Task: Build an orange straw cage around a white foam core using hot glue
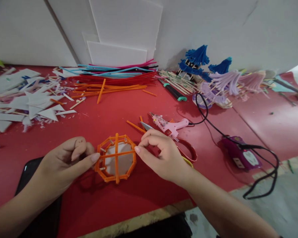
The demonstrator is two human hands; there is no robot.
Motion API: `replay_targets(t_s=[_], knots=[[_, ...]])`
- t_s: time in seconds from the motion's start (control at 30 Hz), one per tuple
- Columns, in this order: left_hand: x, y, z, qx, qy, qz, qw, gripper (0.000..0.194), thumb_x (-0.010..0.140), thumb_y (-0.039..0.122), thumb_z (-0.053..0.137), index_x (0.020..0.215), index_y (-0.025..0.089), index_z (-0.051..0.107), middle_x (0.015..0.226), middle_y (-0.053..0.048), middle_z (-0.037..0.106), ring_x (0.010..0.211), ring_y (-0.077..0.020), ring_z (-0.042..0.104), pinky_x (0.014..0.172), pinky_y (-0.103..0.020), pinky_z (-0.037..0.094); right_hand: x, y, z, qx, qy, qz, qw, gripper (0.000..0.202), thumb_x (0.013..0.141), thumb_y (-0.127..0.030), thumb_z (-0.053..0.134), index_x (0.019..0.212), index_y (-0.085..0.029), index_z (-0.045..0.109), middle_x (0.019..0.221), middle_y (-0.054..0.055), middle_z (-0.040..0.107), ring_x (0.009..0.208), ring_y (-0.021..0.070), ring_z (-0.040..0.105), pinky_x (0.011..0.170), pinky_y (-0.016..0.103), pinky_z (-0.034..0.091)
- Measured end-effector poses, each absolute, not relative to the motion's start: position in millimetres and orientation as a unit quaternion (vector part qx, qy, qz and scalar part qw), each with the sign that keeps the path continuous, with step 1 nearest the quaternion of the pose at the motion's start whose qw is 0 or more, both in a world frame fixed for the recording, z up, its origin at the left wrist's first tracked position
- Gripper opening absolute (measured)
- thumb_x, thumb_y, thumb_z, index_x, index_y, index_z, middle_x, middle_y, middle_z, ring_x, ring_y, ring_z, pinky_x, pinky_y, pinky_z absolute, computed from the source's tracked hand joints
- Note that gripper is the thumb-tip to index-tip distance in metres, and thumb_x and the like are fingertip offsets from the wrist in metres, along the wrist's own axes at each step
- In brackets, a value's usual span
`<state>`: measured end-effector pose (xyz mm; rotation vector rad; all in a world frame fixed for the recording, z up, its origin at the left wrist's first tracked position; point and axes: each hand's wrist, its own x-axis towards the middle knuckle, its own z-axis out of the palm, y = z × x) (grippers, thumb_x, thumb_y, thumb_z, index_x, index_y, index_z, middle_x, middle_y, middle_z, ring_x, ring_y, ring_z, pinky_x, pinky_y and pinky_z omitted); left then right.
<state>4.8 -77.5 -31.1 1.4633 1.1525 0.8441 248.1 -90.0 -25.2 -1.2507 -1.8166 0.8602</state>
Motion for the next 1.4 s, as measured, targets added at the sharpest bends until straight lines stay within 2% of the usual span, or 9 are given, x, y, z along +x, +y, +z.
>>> replay_targets(t_s=[0.5,0.73,0.87,1.4], knots=[[6.3,-76.6,-28.7,0.583,0.468,0.355,0.562,0.035,0.079,0.02,0.063,0.063,0.02,0.031,0.06,0.007,0.048,0.052,-0.0044,0.04,0.048,-0.013,0.036,248.5,-89.9,-26.7,-0.476,-0.715,0.343,0.38,0.016,0.088,-0.019,0.057,0.073,-0.019,0.06,0.077,0.0,0.056,0.07,0.0121,0.055,0.064,0.027,0.044],[7.1,-79.1,-26.2,0.563,0.46,0.33,0.602,0.026,0.082,0.024,0.061,0.069,0.02,0.039,0.06,0.008,0.048,0.052,-0.005,0.046,0.045,-0.013,0.036,246.6,-89.9,-25.9,-0.453,-0.727,0.323,0.403,0.015,0.086,-0.015,0.056,0.072,-0.019,0.058,0.075,0.0,0.054,0.069,0.0119,0.053,0.062,0.028,0.042],[7.1,-80.7,-27.8,0.548,0.456,0.31,0.629,0.021,0.086,0.028,0.059,0.075,0.021,0.042,0.061,0.006,0.053,0.055,-0.0073,0.053,0.047,-0.015,0.04,246.1,-90.0,-25.9,-0.457,-0.727,0.318,0.402,0.015,0.086,-0.015,0.055,0.072,-0.019,0.057,0.075,0.0,0.053,0.068,0.0127,0.052,0.061,0.029,0.042],[8.8,-80.6,-28.0,0.42,0.453,0.28,0.734,0.034,0.081,0.045,0.068,0.083,0.023,0.042,0.059,0.008,0.051,0.047,-0.0061,0.047,0.044,-0.015,0.038,245.4,-91.1,-26.7,-0.459,-0.719,0.323,0.41,0.014,0.083,-0.014,0.056,0.071,-0.02,0.056,0.074,0.0,0.053,0.068,0.0134,0.052,0.061,0.029,0.043]])
